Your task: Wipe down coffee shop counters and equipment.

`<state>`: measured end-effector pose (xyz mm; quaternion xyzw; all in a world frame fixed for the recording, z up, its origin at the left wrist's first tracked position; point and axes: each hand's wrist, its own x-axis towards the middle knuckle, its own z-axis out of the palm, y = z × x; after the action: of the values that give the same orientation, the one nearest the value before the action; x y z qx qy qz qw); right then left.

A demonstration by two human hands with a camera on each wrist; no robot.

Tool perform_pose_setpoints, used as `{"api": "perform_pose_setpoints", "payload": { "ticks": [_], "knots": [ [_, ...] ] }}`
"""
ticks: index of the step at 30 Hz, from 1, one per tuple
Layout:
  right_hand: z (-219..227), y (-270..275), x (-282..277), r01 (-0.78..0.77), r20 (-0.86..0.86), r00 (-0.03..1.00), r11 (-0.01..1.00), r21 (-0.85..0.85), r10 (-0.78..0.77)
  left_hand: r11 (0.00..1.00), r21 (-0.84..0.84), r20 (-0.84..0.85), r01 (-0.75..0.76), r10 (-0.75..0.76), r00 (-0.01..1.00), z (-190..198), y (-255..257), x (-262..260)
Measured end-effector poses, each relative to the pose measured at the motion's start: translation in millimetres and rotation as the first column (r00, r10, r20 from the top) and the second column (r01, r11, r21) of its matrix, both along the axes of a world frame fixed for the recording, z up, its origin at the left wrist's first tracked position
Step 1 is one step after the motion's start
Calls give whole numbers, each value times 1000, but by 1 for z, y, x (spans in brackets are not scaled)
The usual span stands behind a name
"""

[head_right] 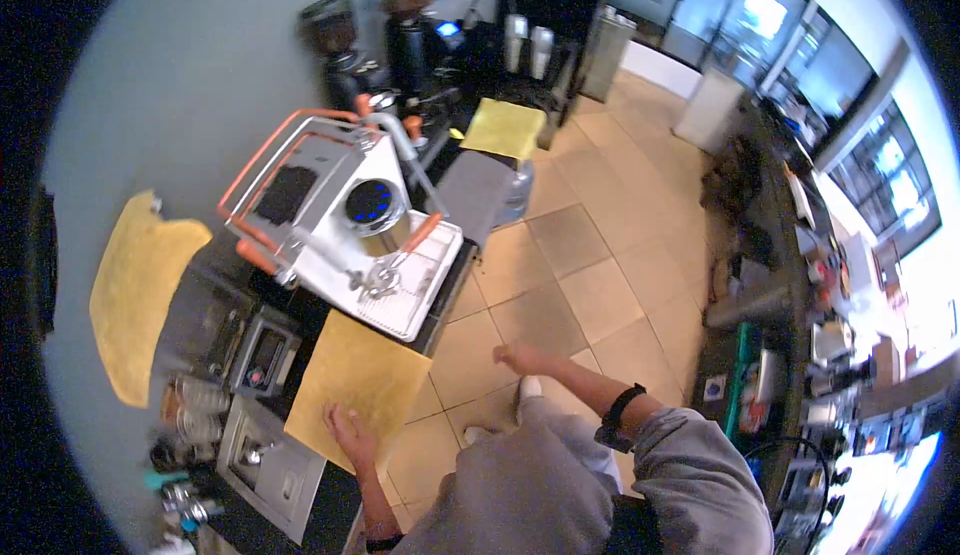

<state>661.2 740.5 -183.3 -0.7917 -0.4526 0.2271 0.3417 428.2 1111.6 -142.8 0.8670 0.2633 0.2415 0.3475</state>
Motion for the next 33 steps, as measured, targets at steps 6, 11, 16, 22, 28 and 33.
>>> {"api": "perform_pose_setpoints", "payload": {
  "ticks": [6,11,16,22,28,33],
  "knots": [
    [9,-143,-13,498,-37,854,837,-225,-519,871,-354,43,340,-348,937,39,-64,90],
    [-39,-254,-58,774,-6,614,604,-190,-789,729,-412,86,547,-567,819,70,-173,185],
    [-73,-358,-142,887,-71,311,316,-338,-948,586,-289,88,757,-771,630,98,-300,263],
    [-92,-438,-231,753,-347,-125,139,-643,-929,404,-300,-107,864,-915,390,50,-410,330],
    [-110,-486,-228,729,-332,-204,84,-679,-921,490,-372,-588,789,-782,208,-114,-373,375],
    [-113,-507,-171,807,-263,-177,13,-591,-948,591,-758,-650,277,-645,-403,-191,-307,397]
  ]
}}
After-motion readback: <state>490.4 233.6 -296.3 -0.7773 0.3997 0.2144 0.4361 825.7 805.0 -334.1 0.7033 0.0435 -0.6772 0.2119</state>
